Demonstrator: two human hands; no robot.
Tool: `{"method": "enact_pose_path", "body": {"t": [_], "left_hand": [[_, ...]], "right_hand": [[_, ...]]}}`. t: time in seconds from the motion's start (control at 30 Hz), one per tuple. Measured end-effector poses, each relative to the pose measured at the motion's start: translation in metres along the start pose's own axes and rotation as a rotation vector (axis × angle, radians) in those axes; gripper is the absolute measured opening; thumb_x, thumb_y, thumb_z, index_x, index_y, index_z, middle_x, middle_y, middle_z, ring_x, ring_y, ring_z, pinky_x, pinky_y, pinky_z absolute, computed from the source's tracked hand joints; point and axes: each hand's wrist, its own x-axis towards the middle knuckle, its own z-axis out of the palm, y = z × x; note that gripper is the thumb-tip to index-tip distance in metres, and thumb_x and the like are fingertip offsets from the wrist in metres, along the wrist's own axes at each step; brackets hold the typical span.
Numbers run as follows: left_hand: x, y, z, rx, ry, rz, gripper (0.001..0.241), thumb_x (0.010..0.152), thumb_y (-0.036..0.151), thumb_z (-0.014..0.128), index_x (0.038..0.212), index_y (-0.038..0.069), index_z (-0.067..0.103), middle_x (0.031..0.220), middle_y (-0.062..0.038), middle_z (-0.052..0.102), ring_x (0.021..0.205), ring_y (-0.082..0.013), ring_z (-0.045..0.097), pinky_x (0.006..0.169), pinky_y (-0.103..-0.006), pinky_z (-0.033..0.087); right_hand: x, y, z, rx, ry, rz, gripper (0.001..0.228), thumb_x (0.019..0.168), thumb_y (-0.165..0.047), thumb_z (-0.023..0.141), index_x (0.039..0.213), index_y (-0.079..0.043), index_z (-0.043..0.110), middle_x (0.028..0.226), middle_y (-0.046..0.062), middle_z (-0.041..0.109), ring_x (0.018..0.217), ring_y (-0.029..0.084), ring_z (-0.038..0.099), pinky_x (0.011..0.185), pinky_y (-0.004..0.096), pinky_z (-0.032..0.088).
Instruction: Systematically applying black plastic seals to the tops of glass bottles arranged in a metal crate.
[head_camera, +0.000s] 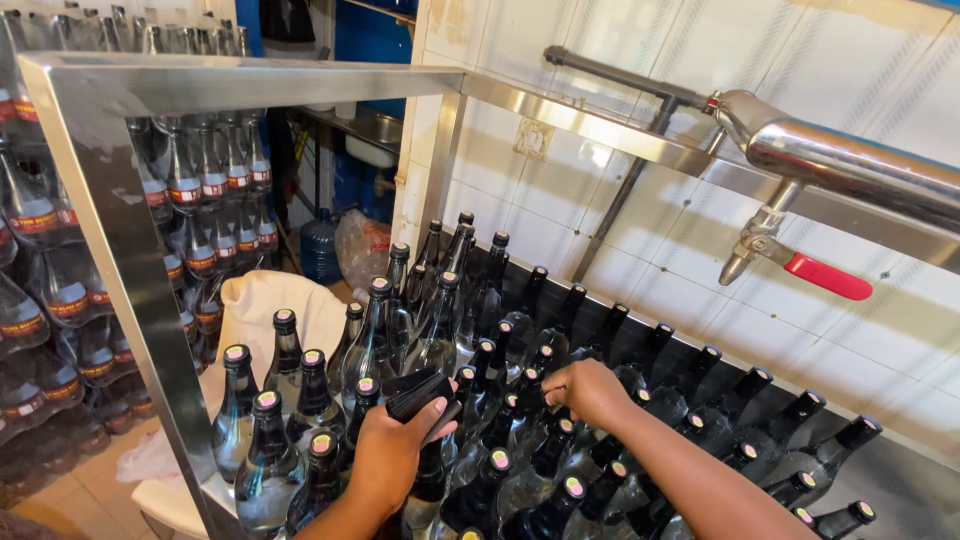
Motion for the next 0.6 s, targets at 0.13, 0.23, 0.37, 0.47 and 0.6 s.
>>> {"method": "enact_pose_path", "body": {"t": [0.13,0.23,0.37,0.47,0.6], "left_hand": [[0.006,-0.008,-0.006,0.043,0.021,0.007,0.027,0.096,0.008,0.081,0.108,-0.015,0.086,0.105,-0.023,0.088,0.099,-0.0426,0.089,0.098,-0.0421,0.073],[0.006,-0.009,-0.007,0.104,0.023,0.008,0.024,0.098,0.013,0.084,0.092,-0.009,0.077,0.085,-0.021,0.082,0.1,-0.0458,0.093,0.088,-0.041,0.072],[-0.004,0.002,0.0,0.024,0.038,-0.009,0.029,0.096,0.007,0.08,0.113,-0.016,0.081,0.109,-0.026,0.087,0.1,-0.0429,0.088,0.098,-0.0438,0.073],[-0.001,-0.001,-0.001,0.002,0.027,0.005,0.029,0.096,0.005,0.079,0.115,-0.017,0.081,0.109,-0.026,0.086,0.103,-0.0423,0.086,0.099,-0.0473,0.074],[0.002,-0.005,-0.002,0.022,0.022,0.027,0.026,0.096,0.005,0.08,0.111,-0.016,0.082,0.105,-0.025,0.086,0.101,-0.039,0.086,0.097,-0.0471,0.076]], "right_hand": [[0.011,-0.001,0.007,0.0,-0.021,-0.027,0.027,0.102,-0.023,0.078,0.128,-0.019,0.087,0.128,-0.006,0.087,0.067,0.018,0.081,0.079,0.039,0.069],[0.011,-0.019,0.01,0.082,-0.035,-0.107,0.028,0.106,-0.021,0.074,0.131,-0.016,0.084,0.131,0.002,0.086,0.067,0.014,0.083,0.076,0.039,0.073],[0.017,-0.029,0.017,0.156,0.304,-0.372,0.02,0.095,-0.036,0.086,0.105,-0.019,0.082,0.109,0.0,0.08,0.069,0.017,0.057,0.062,0.038,0.05],[0.029,-0.026,0.009,-0.098,0.322,-0.781,0.047,0.087,-0.047,0.09,0.126,-0.023,0.079,0.135,0.01,0.066,0.117,0.034,0.062,0.092,0.055,0.054],[0.048,-0.014,0.027,-0.258,-0.203,-0.824,0.041,0.09,-0.005,0.09,0.129,-0.013,0.079,0.149,0.011,0.065,0.132,0.038,0.068,0.109,0.055,0.057]]}}
